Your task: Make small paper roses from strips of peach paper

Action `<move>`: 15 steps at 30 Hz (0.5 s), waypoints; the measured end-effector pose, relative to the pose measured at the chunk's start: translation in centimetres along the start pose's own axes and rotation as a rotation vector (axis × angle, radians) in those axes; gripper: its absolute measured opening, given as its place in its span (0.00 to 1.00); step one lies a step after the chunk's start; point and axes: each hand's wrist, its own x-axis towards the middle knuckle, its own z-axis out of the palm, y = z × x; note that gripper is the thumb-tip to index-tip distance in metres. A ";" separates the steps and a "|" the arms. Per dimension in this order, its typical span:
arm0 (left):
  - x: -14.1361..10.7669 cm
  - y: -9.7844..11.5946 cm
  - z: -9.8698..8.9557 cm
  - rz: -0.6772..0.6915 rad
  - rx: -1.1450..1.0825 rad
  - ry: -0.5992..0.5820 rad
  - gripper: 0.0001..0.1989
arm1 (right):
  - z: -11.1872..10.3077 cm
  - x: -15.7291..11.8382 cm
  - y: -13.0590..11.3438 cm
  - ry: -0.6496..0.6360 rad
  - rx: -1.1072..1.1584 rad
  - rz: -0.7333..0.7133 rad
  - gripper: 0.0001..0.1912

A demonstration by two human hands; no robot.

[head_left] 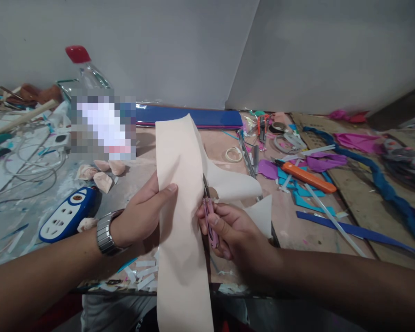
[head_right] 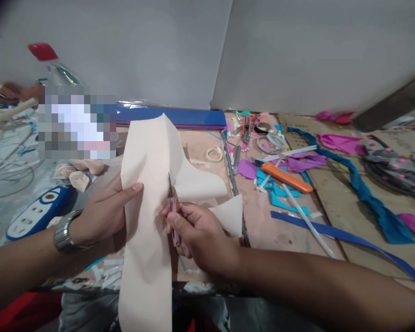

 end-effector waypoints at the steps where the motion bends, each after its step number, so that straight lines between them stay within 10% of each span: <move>1: 0.0 0.0 0.0 0.001 0.002 0.001 0.36 | 0.0 0.0 0.0 -0.002 0.004 0.000 0.21; 15: 0.0 -0.6 -0.1 0.033 0.022 -0.004 0.37 | -0.2 0.1 0.3 -0.034 0.023 -0.018 0.21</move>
